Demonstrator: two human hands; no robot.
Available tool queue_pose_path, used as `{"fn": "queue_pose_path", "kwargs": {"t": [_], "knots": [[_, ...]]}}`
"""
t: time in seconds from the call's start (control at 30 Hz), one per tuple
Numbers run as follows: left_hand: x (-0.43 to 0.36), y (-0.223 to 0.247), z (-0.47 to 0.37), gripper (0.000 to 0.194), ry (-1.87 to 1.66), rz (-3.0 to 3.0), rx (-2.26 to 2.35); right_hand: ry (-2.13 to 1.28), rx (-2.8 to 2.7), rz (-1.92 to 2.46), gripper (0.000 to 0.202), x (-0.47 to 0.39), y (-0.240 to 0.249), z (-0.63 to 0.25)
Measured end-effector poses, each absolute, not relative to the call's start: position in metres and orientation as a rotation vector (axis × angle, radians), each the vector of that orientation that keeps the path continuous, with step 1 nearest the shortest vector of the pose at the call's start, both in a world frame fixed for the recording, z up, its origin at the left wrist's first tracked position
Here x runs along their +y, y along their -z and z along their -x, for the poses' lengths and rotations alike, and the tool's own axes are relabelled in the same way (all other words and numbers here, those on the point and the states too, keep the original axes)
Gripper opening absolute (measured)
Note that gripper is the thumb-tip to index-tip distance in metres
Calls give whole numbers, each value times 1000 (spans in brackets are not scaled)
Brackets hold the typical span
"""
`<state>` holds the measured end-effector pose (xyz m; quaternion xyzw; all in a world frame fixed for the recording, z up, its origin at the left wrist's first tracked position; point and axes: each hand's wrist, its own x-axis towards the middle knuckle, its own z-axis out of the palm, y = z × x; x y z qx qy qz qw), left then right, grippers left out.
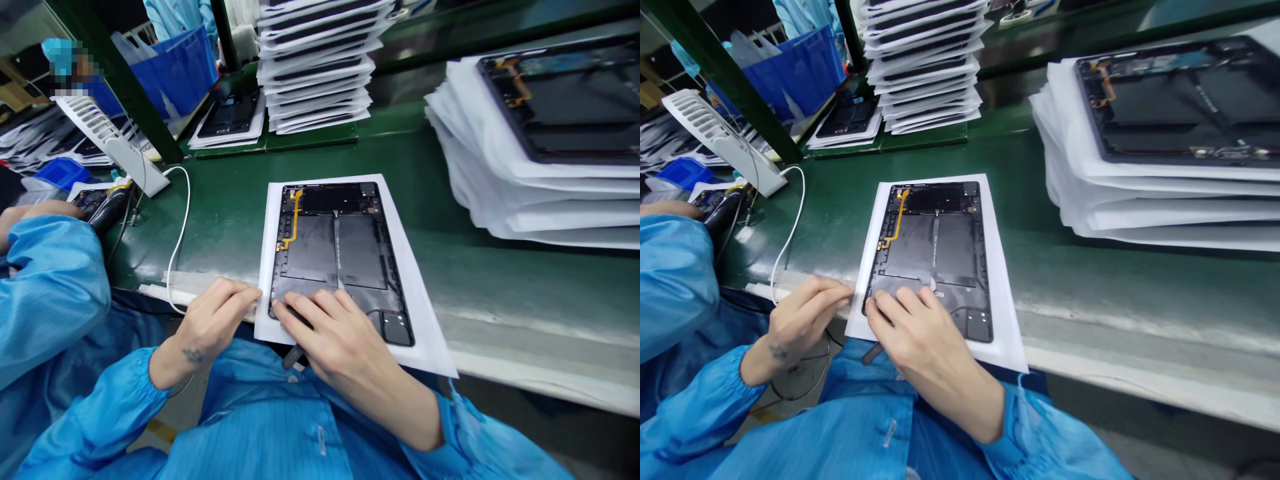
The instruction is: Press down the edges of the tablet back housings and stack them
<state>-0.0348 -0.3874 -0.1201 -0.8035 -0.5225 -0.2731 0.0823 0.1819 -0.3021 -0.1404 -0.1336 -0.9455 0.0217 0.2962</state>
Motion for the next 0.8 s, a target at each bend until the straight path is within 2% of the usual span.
{"fn": "queue_pose_path", "kwargs": {"t": [0.3, 0.4, 0.5, 0.57, 0.7, 0.8], "knots": [[-389, 125, 34, 28, 591, 2521, -1286, -72, -2515, 366, 27, -302, 143, -180], [-390, 122, 28, 27, 520, 2470, -1227, -184, -2519, 374, 27, -302, 136, -183], [-393, 121, 24, 27, 374, 2405, -1193, -350, -2488, 438, 55, -297, 121, -192], [-392, 120, 26, 26, 356, 2436, -1233, -319, -2489, 490, 62, -291, 112, -198], [-378, 119, 39, 28, 666, 2640, -1604, -89, -2510, 448, 33, -284, 105, -203], [-364, 124, 49, 53, 766, 2772, -1779, -101, -2631, 386, 34, -283, 107, -202]]}}
